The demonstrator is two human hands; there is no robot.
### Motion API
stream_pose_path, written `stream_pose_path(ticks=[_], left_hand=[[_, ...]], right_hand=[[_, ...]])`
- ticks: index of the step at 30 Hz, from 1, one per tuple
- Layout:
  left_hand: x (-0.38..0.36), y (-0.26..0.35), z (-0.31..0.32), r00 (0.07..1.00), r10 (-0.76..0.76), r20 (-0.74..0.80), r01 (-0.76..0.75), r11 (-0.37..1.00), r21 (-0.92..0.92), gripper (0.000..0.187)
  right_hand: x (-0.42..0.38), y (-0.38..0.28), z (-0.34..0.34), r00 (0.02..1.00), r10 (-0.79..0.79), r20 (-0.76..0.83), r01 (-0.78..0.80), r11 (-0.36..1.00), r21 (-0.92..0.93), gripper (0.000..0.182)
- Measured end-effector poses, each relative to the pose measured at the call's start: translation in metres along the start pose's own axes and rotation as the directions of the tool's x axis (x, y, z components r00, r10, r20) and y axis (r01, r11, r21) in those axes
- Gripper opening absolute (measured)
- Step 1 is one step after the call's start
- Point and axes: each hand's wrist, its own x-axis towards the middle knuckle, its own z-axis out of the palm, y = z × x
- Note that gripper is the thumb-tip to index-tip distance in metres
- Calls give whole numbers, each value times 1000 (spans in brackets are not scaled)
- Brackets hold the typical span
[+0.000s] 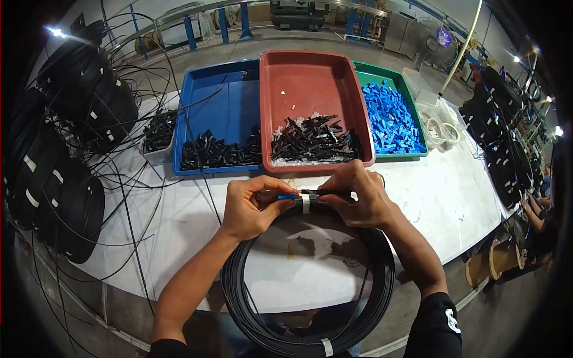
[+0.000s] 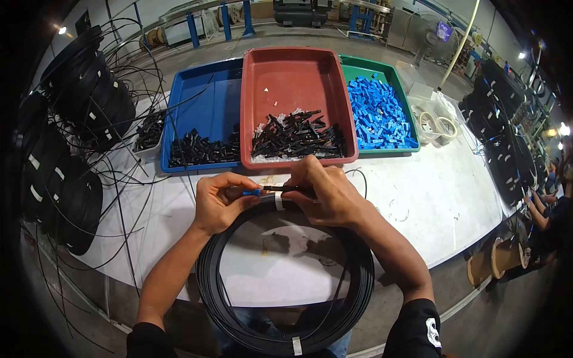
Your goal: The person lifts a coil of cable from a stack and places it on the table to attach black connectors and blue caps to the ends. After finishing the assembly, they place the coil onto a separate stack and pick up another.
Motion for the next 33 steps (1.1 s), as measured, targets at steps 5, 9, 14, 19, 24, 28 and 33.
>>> stream_pose_path(ticks=[5,9,14,19,24,28,33], left_hand=[[0,2,2,1000,5,-14,-6,999,-42,22],[0,4,3,999,44,0,-44,999,19,22],[0,6,3,996,77,-39,-77,997,-13,21],[0,7,4,994,92,-53,-91,995,29,21],[0,6,6,995,89,-37,-85,992,97,19],[2,14,6,986,161,47,-168,948,272,16],[4,15,8,981,191,43,-193,911,363,21]], right_hand=[[0,1,3,995,-97,7,97,995,13,44],[0,1,5,996,-90,10,89,995,50,46],[1,-3,2,1000,-17,25,16,999,49,45],[0,-1,3,999,-15,31,13,998,65,45],[-3,-3,6,997,-15,76,13,1000,25,44],[0,-8,4,991,26,131,-31,999,33,42],[5,-13,6,989,26,144,-17,998,-61,35]])
